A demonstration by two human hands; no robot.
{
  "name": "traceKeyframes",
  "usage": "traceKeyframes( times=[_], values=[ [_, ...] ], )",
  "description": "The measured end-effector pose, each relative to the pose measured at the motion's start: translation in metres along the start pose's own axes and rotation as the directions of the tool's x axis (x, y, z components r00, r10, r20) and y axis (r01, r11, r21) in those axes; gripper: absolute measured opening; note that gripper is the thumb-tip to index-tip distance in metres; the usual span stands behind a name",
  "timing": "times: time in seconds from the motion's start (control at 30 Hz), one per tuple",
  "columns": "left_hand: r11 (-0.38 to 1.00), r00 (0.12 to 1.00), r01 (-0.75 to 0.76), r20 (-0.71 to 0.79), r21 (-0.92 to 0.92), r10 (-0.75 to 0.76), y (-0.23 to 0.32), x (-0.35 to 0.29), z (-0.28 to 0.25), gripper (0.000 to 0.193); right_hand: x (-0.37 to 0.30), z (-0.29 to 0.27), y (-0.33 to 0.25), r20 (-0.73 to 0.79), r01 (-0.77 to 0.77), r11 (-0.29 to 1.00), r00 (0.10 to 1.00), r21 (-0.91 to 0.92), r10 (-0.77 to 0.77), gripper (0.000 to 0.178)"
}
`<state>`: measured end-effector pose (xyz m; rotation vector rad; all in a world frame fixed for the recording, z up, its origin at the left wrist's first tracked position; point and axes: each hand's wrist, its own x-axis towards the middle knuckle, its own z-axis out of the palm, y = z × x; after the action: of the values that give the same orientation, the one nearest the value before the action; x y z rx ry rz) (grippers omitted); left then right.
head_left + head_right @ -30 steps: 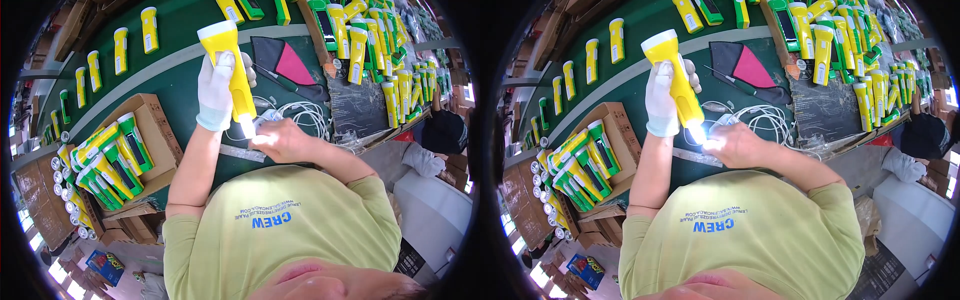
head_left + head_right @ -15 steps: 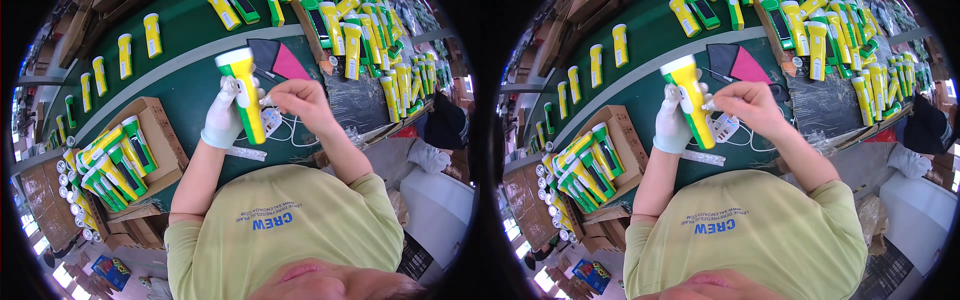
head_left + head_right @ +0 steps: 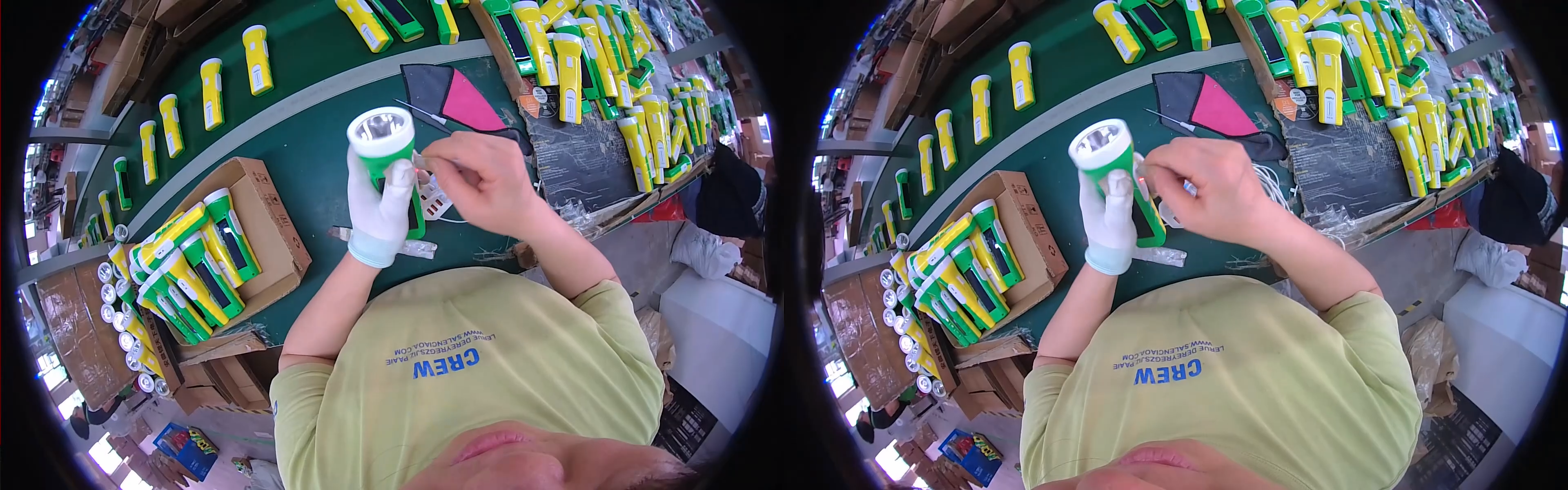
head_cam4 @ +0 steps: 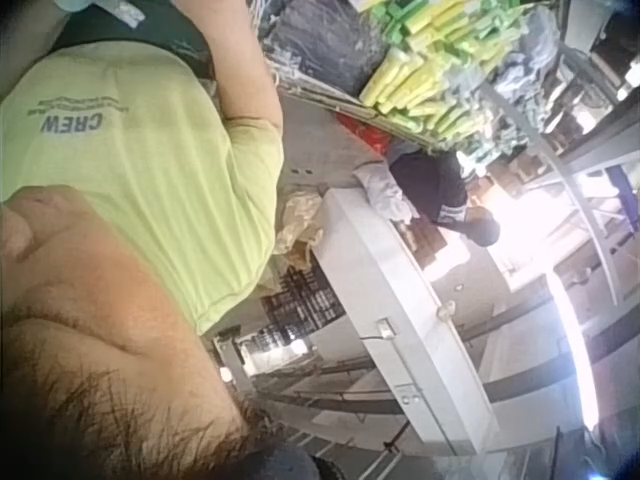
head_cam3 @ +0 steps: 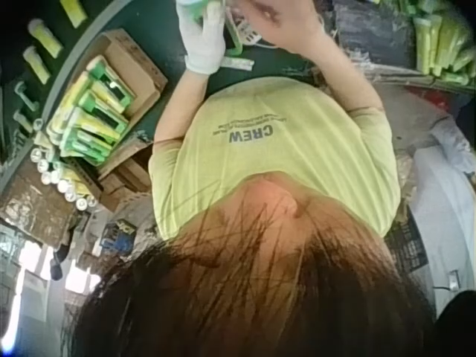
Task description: Testing and assembling portable LED flashlights on a factory production line.
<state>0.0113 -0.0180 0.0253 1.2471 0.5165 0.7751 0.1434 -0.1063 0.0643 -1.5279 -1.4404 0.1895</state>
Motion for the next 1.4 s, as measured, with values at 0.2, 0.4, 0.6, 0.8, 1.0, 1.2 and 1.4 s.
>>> traceKeyframes(
  times=[0.2, 0.4, 0.6, 0.8, 1.0, 1.2, 1.4],
  values=[
    [0.989, 0.989, 0.129, 0.079, -0.068, -0.124, -0.003, 0.004, -0.005, 0.051, -0.004, -0.002, -0.017, -0.087, 0.206, 0.949, 0.969, -0.239, -0.232, 0.011],
    [0.975, 0.966, 0.195, 0.195, -0.105, -0.172, -0.009, 0.017, -0.002, 0.053, -0.015, -0.024, -0.024, -0.161, 0.128, 0.959, 0.972, -0.253, -0.172, 0.012],
    [0.466, 0.897, 0.399, 0.232, -0.789, -0.375, -0.022, 0.038, -0.059, 0.064, -0.046, -0.079, -0.02, -0.522, -0.297, 0.953, 0.805, 0.055, 0.281, 0.016],
    [0.722, 0.902, 0.409, 0.129, -0.558, -0.411, -0.011, 0.031, -0.009, 0.057, -0.053, -0.031, 0.013, -0.154, -0.092, 0.995, 0.985, -0.048, 0.083, 0.03],
    [0.813, 0.928, 0.354, 0.062, -0.462, -0.368, -0.01, 0.016, 0.019, 0.029, -0.055, 0.003, 0.013, 0.012, -0.095, 0.885, 0.994, -0.456, 0.113, 0.062],
    [0.92, 0.917, 0.306, 0.335, -0.245, -0.216, -0.001, 0.007, 0.026, 0.072, -0.048, -0.027, 0.028, 0.153, -0.392, 0.846, 0.87, -0.361, 0.468, 0.048],
    [0.984, 0.962, 0.175, 0.21, 0.024, -0.177, 0.031, 0.008, -0.016, 0.069, -0.06, -0.158, 0.062, -0.426, -0.341, 0.904, 0.799, 0.258, 0.424, 0.029]
  ],
)
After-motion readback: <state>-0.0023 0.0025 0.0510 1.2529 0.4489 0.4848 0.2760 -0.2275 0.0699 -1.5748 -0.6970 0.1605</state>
